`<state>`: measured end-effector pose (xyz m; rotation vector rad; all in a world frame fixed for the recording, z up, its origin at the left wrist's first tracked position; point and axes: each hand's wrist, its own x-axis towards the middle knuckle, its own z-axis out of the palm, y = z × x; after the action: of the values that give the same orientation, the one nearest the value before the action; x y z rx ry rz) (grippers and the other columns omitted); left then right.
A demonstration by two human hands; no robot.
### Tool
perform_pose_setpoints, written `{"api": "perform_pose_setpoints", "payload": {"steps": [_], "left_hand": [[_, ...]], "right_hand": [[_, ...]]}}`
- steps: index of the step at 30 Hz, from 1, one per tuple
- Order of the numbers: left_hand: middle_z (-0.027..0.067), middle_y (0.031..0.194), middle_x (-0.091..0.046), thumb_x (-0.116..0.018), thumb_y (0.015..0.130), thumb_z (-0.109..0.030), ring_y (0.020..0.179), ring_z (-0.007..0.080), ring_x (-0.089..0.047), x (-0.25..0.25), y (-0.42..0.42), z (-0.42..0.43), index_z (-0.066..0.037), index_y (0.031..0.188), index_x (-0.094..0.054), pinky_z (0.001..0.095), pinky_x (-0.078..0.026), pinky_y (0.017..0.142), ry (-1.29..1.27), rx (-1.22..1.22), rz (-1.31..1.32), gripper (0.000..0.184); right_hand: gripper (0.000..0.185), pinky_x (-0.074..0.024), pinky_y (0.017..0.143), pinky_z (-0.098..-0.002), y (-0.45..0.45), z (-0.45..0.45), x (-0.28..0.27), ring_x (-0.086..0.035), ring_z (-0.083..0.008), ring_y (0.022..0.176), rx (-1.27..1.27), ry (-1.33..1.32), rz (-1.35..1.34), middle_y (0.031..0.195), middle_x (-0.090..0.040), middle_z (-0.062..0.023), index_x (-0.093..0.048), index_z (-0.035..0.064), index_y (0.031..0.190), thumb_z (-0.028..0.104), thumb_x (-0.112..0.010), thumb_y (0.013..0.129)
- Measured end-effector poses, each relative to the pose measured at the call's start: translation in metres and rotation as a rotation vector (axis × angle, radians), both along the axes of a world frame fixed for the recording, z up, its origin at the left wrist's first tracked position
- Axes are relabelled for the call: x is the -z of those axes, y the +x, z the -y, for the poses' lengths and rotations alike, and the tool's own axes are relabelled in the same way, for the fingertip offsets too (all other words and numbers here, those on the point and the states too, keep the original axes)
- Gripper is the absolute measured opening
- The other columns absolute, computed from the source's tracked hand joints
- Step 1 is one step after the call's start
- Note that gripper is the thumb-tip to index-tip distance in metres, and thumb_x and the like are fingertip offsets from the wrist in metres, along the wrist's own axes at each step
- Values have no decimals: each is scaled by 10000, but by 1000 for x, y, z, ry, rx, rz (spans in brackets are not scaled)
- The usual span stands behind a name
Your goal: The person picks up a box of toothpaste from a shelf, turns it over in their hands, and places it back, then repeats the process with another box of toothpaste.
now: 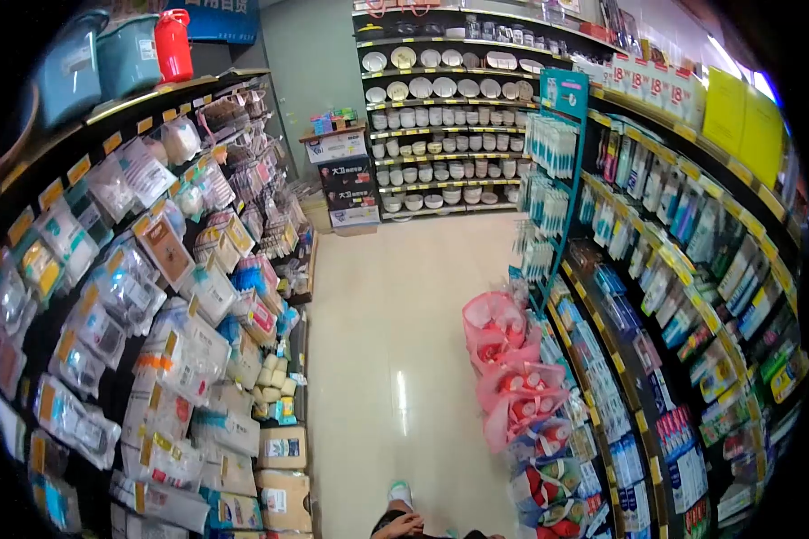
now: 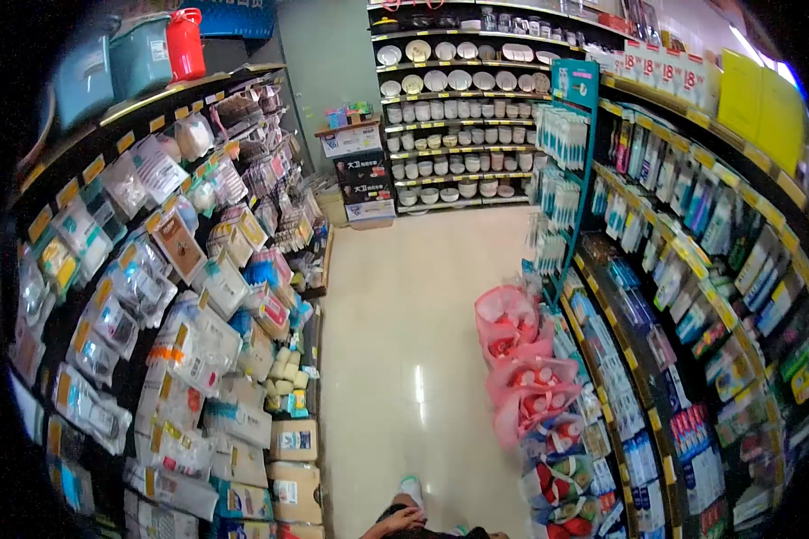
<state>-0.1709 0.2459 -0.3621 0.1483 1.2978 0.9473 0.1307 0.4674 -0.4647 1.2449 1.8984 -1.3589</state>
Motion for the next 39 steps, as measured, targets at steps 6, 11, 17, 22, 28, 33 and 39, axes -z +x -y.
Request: {"api": "perform_pose_setpoints", "payload": {"steps": [6, 11, 17, 22, 28, 33, 39], "left_hand": [[172, 1247, -498, -494, 878, -550, 1058, 235, -572, -45, -102, -38, -28, 1358, -274, 349, -482, 859, -130, -119, 110, 742], [152, 1220, -518, -550, 851, -541, 880, 194, -616, -40, -197, -59, -10, 1321, -324, 311, -532, 756, -209, -37, 105, 745], [216, 1189, -495, -568, 844, -525, 863, 208, -627, -25, -281, -89, 25, 1330, -327, 297, -557, 757, -501, 68, 143, 773], [25, 626, -517, -453, 929, -464, 633, 126, -523, 14, -305, -149, -63, 740, -580, 305, -438, 603, -233, 209, 216, 462], [170, 793, -665, -593, 784, -546, 802, 295, -640, -74, -313, -278, -19, 880, -684, 391, -490, 739, -339, 149, -812, 544], [207, 941, -641, -664, 752, -442, 842, 321, -621, -74, -349, -314, -6, 979, -635, 402, -490, 767, -364, 88, -1061, 493], [212, 1058, -628, -669, 748, -387, 985, 316, -612, -56, -399, -334, -46, 1177, -546, 388, -479, 858, -507, 33, -755, 562]], "right_hand": [[474, -482, 779, -353, -41, -23, 76, -625, -229, 930, 0, -77, -15, 979, -666, -117, -644, 25, 1042, 413, -627, 770], [550, -472, 834, -355, -225, -81, -83, -625, -278, 952, 99, 61, 17, 960, -666, -156, -656, 31, 1025, 509, -609, 757], [501, -454, 852, -426, -322, -141, -128, -597, -349, 953, -219, 192, -551, 1018, -636, -185, -653, 21, 976, 486, -578, 806], [417, -473, 775, -401, -358, -204, -183, -614, -313, 843, -413, 61, -476, 940, -638, -173, -632, 14, 974, 409, -578, 850], [551, -466, 817, -381, -425, -328, -272, -592, -313, 929, -379, -10, -446, 998, -605, -196, -536, -10, 1145, 342, -696, 753], [718, -437, 890, -363, -461, -396, -292, -530, -320, 1036, -342, -38, -390, 1118, -526, -199, -471, 40, 1238, 208, -786, 616], [778, -371, 991, -385, -511, -433, -285, -470, -368, 1163, -131, 17, -396, 1256, -457, -261, -387, -6, 1301, 299, -741, 679]]}}
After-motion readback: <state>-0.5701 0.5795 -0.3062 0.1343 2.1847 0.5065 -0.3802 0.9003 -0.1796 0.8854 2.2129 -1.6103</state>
